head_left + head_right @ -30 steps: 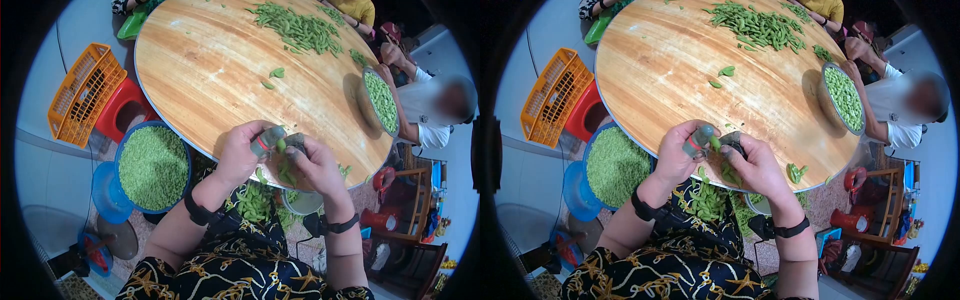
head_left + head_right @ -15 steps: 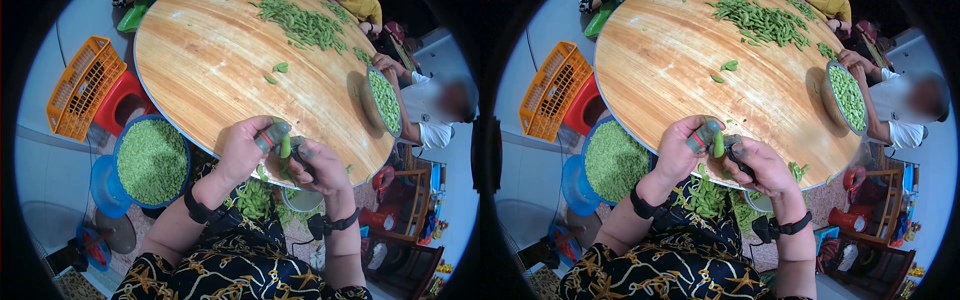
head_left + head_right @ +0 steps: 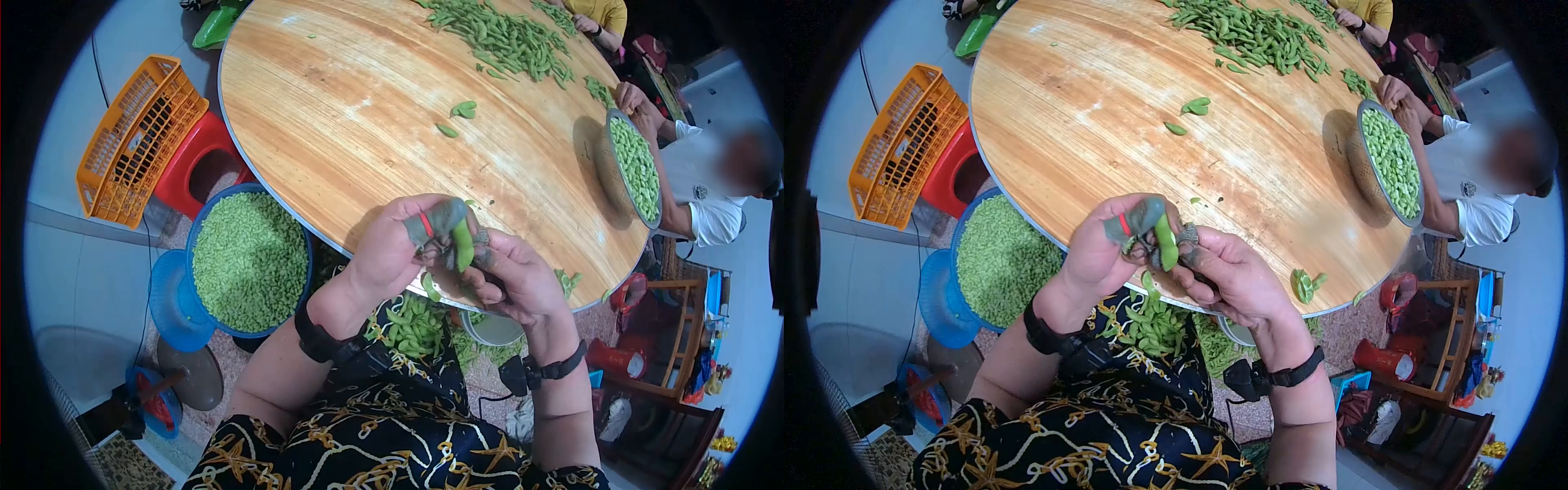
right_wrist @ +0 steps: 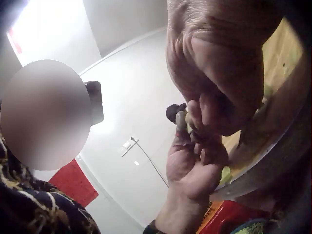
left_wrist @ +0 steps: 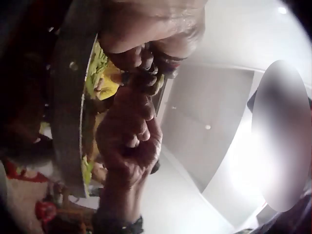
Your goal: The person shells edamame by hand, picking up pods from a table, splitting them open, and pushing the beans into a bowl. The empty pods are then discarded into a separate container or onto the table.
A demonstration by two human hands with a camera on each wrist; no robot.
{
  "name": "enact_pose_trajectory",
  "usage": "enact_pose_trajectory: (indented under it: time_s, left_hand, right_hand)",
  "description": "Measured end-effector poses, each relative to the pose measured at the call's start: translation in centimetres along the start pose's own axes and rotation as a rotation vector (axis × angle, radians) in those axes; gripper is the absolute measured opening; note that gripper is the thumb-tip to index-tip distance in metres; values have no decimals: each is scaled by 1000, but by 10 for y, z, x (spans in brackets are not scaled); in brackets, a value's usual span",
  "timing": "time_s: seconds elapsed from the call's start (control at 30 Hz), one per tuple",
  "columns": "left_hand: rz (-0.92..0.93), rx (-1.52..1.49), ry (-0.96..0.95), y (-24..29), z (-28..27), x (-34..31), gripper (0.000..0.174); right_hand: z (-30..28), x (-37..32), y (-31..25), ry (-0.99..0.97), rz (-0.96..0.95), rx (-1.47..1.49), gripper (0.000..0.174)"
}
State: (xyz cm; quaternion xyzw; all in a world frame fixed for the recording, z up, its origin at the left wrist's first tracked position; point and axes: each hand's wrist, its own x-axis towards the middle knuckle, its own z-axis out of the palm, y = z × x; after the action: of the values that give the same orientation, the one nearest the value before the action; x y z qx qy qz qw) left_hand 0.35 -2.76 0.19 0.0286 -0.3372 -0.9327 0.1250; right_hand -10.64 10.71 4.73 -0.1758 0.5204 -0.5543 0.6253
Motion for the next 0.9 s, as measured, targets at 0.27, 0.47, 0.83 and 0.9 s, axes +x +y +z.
enact_pose_trajectory:
  time_s: [0.27, 0.47, 0.83, 0.9]
  left_hand:
    - [308, 544, 418, -19, 9, 23, 26]
    - [238, 393, 475, -18, 7, 23, 29]
    - [271, 526, 580, -21, 15, 24, 25]
    - [334, 656, 598, -21, 19, 22, 29]
  right_hand:
    - [1, 20, -7, 457, -558, -1187, 10]
    - [-21, 34, -7, 372, -370, -764, 13]
    - [11, 36, 4, 590, -651, -1120, 15]
    - [14, 33, 4, 528, -620, -1188, 14]
